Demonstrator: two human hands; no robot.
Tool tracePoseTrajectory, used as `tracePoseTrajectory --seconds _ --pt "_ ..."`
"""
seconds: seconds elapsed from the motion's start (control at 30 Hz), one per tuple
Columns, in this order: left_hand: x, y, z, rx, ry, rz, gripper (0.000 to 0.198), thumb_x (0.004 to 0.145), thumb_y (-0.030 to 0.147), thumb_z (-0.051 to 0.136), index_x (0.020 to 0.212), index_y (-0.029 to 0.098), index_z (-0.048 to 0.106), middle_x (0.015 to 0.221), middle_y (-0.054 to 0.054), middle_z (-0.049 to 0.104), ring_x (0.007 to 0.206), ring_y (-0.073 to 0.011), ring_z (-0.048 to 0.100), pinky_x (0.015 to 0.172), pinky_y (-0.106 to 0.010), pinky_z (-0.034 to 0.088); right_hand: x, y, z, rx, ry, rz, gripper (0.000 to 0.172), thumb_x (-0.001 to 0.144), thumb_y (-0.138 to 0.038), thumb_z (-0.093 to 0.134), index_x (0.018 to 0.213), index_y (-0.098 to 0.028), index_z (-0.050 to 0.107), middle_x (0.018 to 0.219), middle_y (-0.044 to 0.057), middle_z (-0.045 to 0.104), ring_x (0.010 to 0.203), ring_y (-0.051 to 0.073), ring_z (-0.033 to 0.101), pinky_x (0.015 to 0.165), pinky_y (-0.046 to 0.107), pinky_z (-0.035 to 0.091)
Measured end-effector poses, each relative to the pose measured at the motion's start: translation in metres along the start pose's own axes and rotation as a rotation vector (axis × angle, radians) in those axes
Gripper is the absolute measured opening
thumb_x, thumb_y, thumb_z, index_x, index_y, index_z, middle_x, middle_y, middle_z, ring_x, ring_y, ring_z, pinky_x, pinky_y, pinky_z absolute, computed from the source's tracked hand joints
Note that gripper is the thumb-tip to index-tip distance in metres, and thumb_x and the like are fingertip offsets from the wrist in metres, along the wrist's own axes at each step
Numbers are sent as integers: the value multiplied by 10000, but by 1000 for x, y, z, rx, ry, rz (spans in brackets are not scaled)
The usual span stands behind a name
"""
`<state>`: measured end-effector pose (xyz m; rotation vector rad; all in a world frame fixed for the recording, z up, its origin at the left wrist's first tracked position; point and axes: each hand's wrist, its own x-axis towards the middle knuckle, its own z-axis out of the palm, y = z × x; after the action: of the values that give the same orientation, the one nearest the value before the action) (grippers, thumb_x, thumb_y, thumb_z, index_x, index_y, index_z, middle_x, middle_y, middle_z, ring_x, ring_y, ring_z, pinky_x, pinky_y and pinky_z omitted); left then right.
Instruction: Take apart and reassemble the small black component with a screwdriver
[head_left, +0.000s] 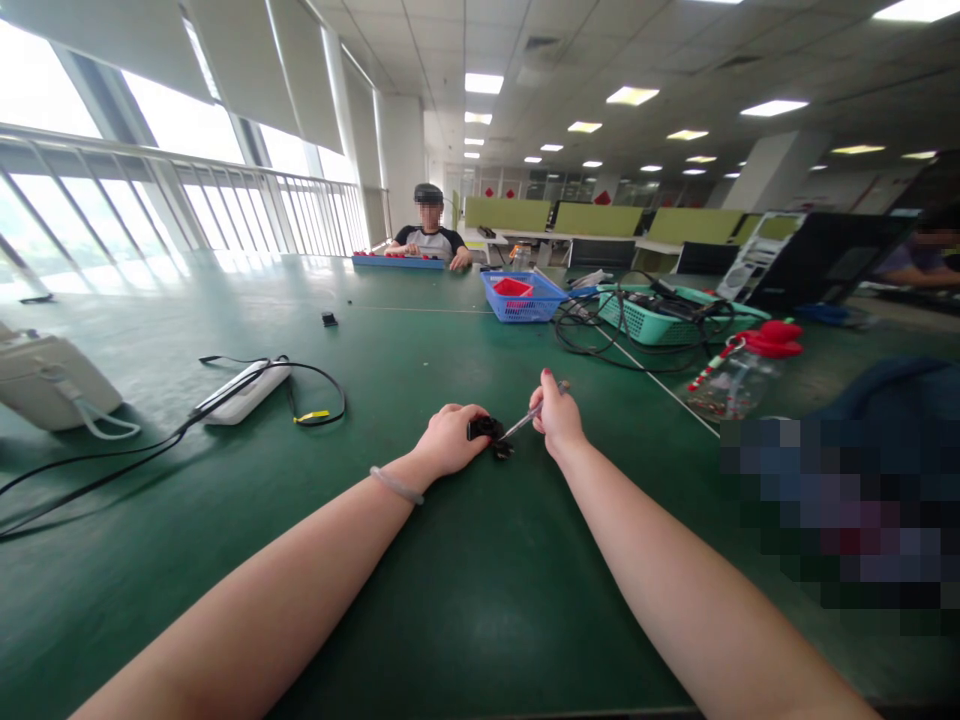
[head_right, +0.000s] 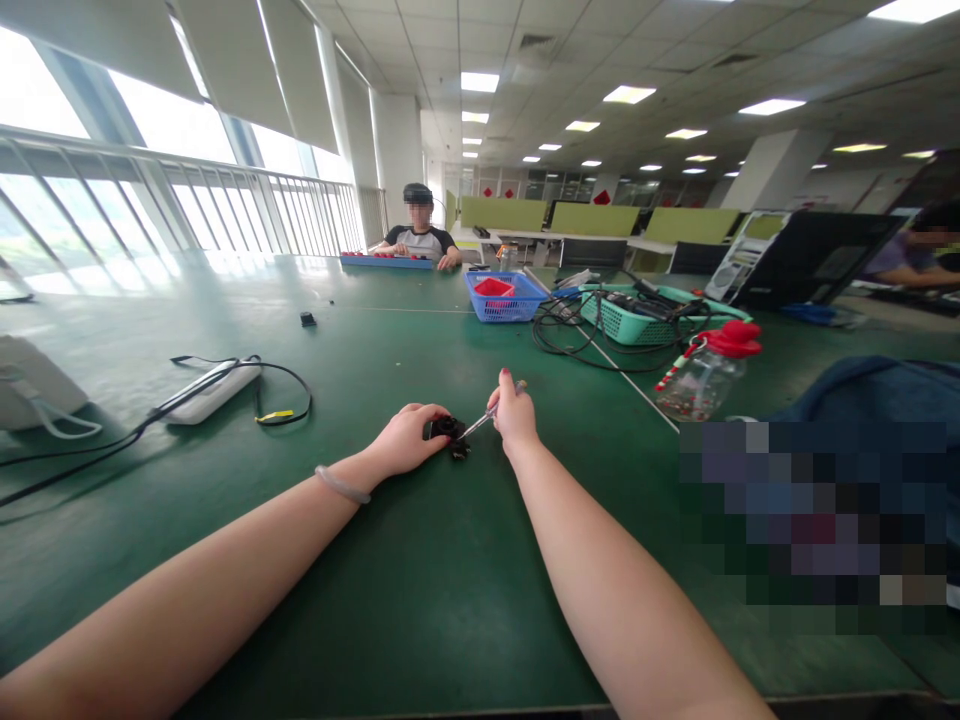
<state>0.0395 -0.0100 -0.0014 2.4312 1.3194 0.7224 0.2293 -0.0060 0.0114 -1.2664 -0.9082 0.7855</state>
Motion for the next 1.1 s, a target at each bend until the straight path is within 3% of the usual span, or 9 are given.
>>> tracePoseTrajectory --seconds 0.1,0.17,0.23,0.5,0.6,0.8,0.87,0.97,1.1 --pt "0 -1 1 19 15 8 391 762 280 593 1150 241 628 1090 -47 681 1114 -261 549 997 -376 443 -2 -8 -6 -268 164 -256 604 868 -604 427 409 -216 492 396 6 501 425 139 513 499 270 402" --pt "1 -1 1 30 16 15 406 755 274 601 1159 242 632 1099 -48 681 1117 -263 548 1008 -377 436 -7 -14 -7 -332 208 -370 611 891 -589 392 421 -216 510 439 16 541 501 157 558 598 283 431" --pt "1 -2 1 38 12 22 412 752 285 619 1161 242 639 1111 -52 679 1116 -266 552 1014 -379 432 -13 -17 -4 -331 155 -433 611 907 -576 374 434 -214 510 451 12 543 507 155 558 613 280 427" --pt "2 -3 1 31 8 5 432 746 319 677 1169 236 644 1113 -65 677 1117 -268 552 1011 -378 432 -34 -23 5 -540 -313 -721 528 951 -467 380 502 -204 467 481 -13 484 499 125 490 555 253 346" --pt "1 -1 -1 26 -2 -1 424 743 328 691 1156 240 649 1091 -63 682 1105 -267 557 999 -377 438 -40 -29 5 -646 -303 -793 525 951 -457 379 496 -204 449 487 -5 486 503 126 477 548 256 323" --pt "0 2 -5 23 -4 -15 424 735 333 714 1149 267 652 1086 -48 688 1112 -270 547 991 -386 439 -29 -22 4 -494 113 -575 570 940 -520 351 486 -218 517 482 16 557 513 154 546 576 261 371" --pt "0 2 -6 18 -15 -17 436 729 338 722 1154 273 651 1081 -44 689 1113 -264 548 993 -376 438 -19 -14 4 -456 131 -462 580 918 -549 369 476 -219 548 481 15 575 511 159 559 558 260 378" --pt "0 2 -6 24 -25 -4 435 733 338 719 1159 276 654 1072 -42 690 1096 -258 557 987 -364 441 -9 -5 2 -439 38 -345 552 881 -563 428 472 -220 569 451 3 560 462 150 531 511 256 360" --pt "0 1 -6 47 -37 18 455 748 354 705 1191 272 640 1079 -51 691 1083 -263 562 964 -367 454 -14 -11 0 -480 4 -426 490 873 -511 480 495 -216 579 473 3 569 499 156 544 553 261 370"
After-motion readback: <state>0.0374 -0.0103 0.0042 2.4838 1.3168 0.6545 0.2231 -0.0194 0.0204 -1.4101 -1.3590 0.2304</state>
